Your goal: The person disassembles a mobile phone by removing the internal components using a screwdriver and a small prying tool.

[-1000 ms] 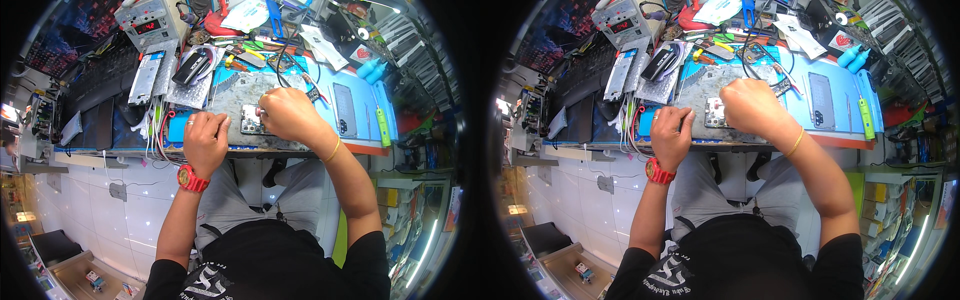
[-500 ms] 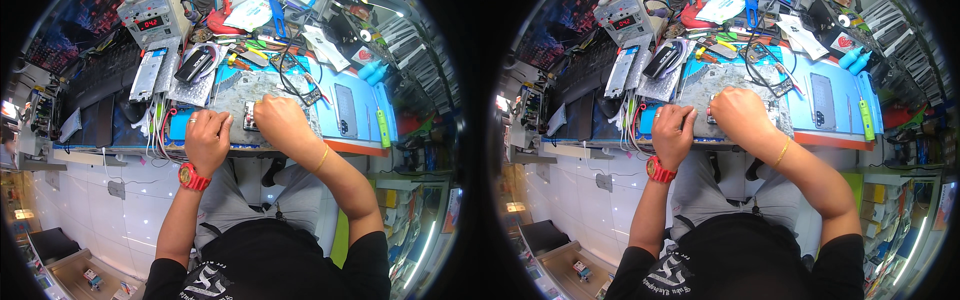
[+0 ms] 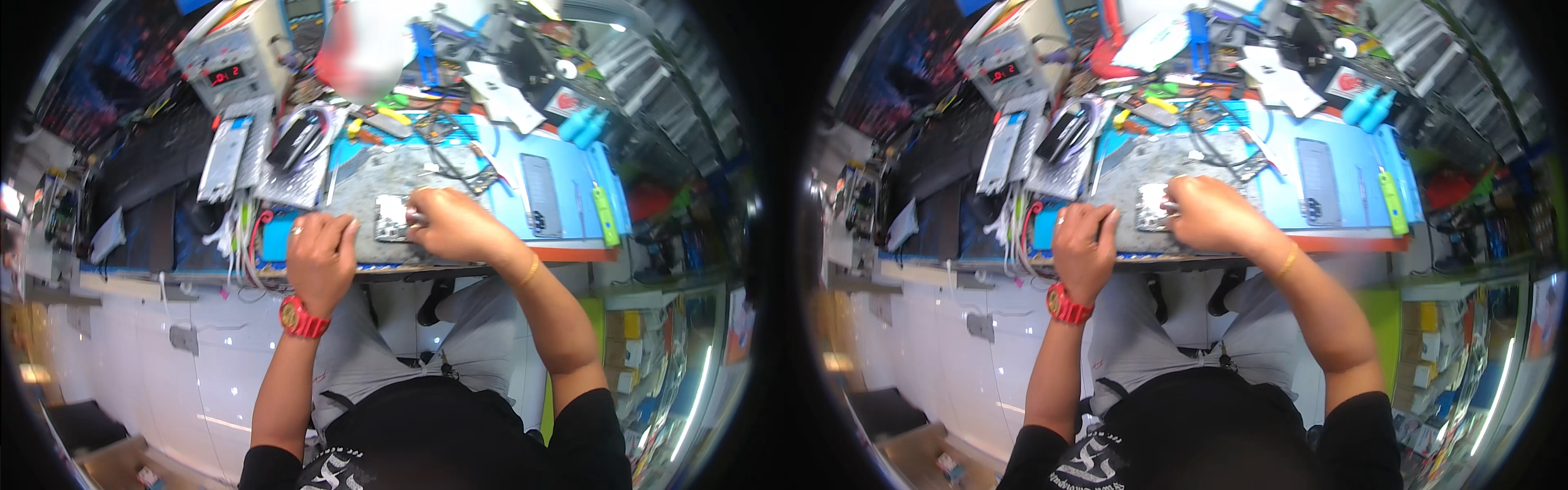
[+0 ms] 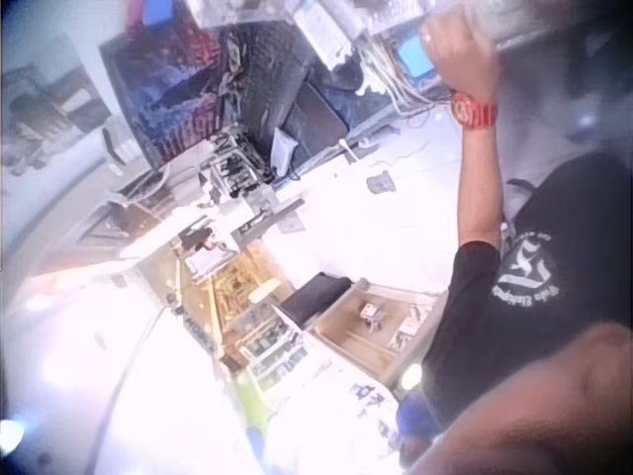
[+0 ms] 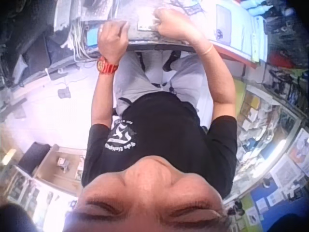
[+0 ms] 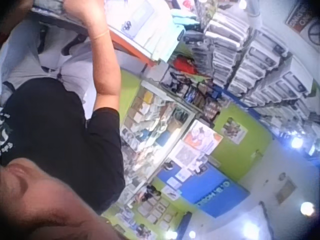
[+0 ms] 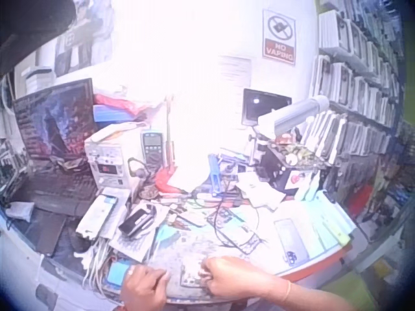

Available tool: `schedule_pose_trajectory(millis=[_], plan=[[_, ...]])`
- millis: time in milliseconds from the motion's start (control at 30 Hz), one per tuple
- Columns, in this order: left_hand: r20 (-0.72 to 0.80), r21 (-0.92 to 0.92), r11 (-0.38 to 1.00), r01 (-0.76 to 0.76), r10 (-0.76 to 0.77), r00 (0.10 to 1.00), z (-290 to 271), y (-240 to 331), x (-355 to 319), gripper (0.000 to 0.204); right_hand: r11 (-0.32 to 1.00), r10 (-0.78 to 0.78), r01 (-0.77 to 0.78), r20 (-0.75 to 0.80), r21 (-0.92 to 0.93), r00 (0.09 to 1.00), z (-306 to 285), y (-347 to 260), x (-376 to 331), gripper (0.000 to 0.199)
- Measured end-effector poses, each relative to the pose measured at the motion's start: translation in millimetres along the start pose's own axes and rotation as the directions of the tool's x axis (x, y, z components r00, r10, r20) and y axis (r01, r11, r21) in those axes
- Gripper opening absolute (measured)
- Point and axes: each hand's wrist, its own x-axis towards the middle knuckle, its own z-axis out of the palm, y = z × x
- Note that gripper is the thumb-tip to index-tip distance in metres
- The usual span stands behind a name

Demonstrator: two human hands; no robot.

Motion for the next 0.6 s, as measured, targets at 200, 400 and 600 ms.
schedule_pose_trajectory(millis=[200,400,600], plan=[[0.032,0.065,0.997,0.031,-0.033,0.999,-4,2,0,0.008,0.999,-0.048,0.048,-0.023,0.024,0.999,10,9,8,0.024],[0.035,0.08,0.997,0.013,-0.016,0.999,0,5,0,0.008,0.993,-0.077,0.075,-0.026,-0.091,0.997,6,1,3,0.019],[0.043,0.09,0.996,-0.003,-0.001,0.999,1,4,1,0.007,0.988,-0.105,0.101,-0.028,-0.116,0.994,4,7,6,0.025]])
